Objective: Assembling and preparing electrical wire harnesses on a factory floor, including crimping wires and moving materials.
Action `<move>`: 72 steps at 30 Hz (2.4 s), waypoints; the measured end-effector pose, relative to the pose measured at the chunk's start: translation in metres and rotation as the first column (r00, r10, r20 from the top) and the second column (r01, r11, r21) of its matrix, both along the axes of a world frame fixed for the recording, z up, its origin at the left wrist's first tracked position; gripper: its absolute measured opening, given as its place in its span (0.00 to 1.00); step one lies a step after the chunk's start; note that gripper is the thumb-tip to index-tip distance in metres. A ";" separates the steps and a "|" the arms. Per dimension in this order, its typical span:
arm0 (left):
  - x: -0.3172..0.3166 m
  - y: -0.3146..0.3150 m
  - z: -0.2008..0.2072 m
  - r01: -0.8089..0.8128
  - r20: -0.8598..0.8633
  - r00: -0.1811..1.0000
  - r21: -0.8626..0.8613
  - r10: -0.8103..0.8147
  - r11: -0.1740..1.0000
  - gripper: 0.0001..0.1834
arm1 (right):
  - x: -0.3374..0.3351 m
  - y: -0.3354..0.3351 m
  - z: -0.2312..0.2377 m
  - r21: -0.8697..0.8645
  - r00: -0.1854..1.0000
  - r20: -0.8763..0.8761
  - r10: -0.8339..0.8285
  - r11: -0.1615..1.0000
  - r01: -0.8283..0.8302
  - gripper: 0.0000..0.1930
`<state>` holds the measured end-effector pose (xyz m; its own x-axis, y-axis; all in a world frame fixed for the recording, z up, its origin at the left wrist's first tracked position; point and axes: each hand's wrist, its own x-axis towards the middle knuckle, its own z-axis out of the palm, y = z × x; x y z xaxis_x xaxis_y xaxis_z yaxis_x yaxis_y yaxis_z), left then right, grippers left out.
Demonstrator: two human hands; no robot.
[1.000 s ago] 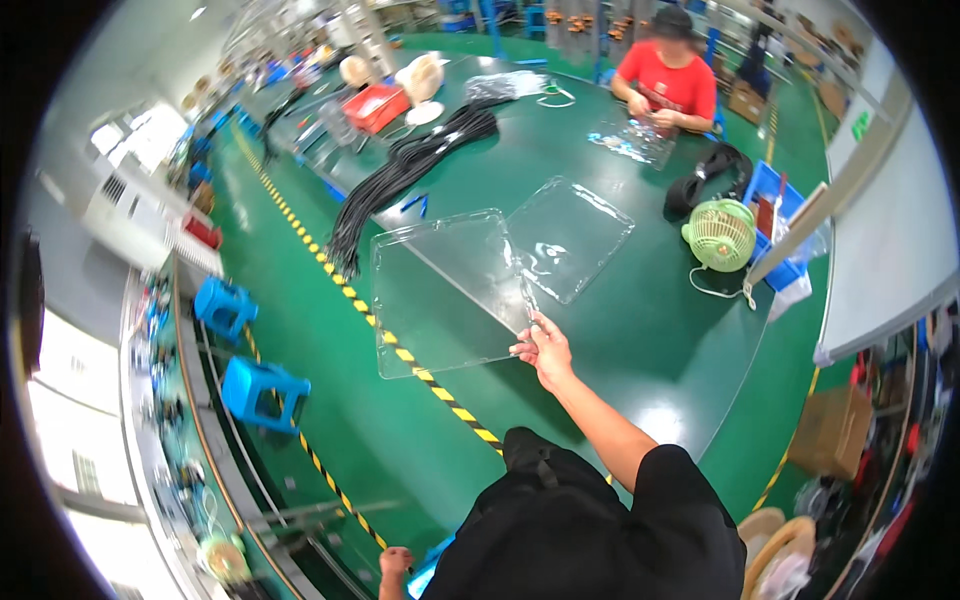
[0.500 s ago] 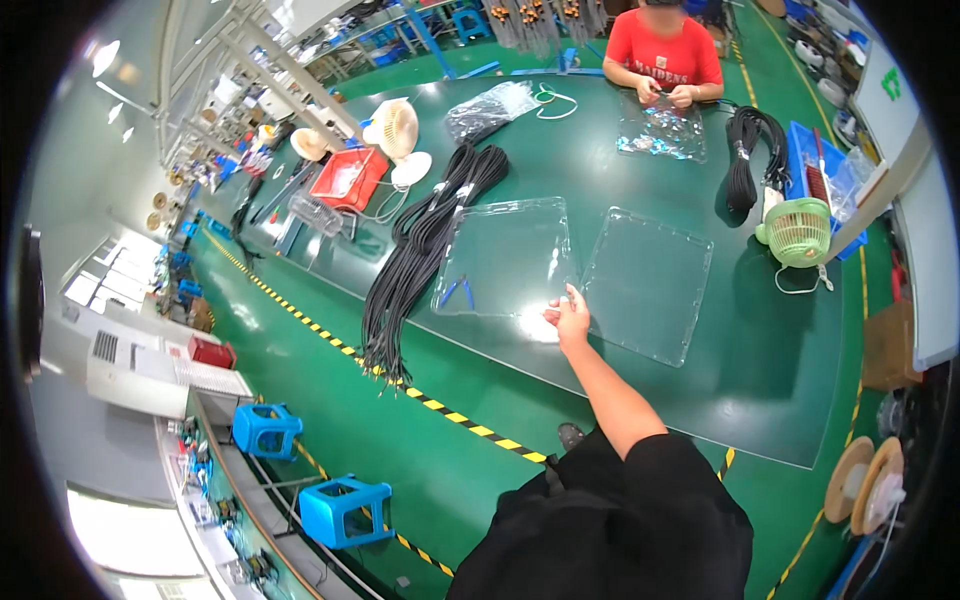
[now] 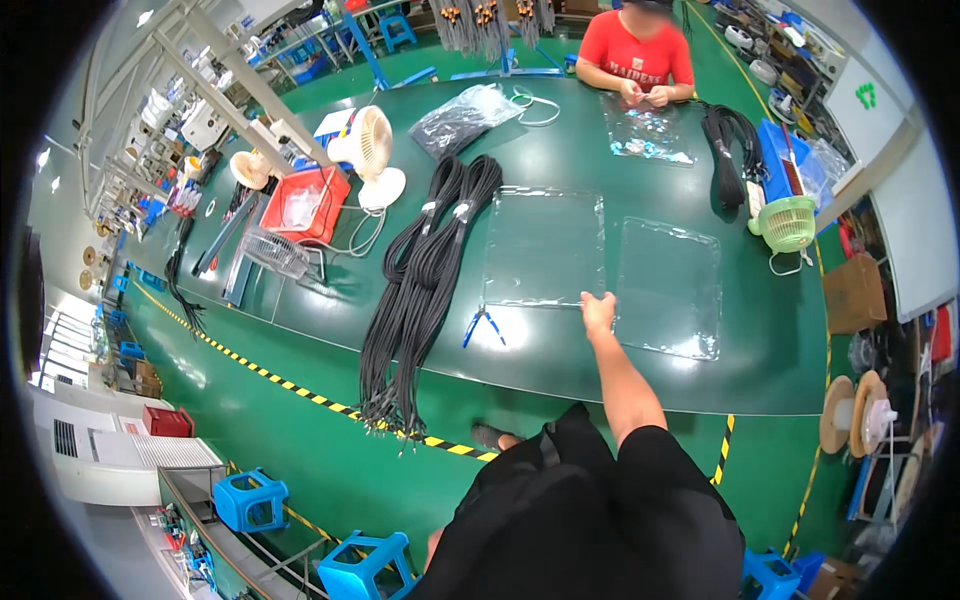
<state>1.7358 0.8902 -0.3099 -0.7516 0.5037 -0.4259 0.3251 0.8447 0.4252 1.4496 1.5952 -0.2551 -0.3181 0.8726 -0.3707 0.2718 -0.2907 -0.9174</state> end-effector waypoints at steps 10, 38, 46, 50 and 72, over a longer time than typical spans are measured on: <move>-0.306 0.045 0.090 -0.596 0.032 0.795 0.221 0.605 0.772 0.11 | -0.032 -0.175 0.081 -0.005 0.347 0.625 0.699 0.448 -0.894 0.34; -0.434 0.198 0.134 -0.323 -0.071 0.945 -0.043 0.320 0.945 0.25 | -0.148 -0.263 0.103 0.130 0.062 0.619 0.783 -0.024 -0.991 0.09; -0.438 0.182 0.134 -0.262 -0.045 0.964 0.005 0.262 0.965 0.25 | -0.093 -0.258 0.100 0.194 0.125 0.588 0.799 0.010 -0.981 0.08; -0.430 0.157 0.130 -0.249 -0.135 0.957 0.080 0.258 0.965 0.26 | -0.030 -0.265 0.105 0.054 0.223 0.454 0.863 0.223 -0.973 0.08; -0.228 0.225 0.092 0.747 -0.132 0.580 -0.308 -0.804 0.589 0.22 | 0.553 -0.373 -0.038 -0.443 0.857 0.514 0.024 0.863 0.242 0.09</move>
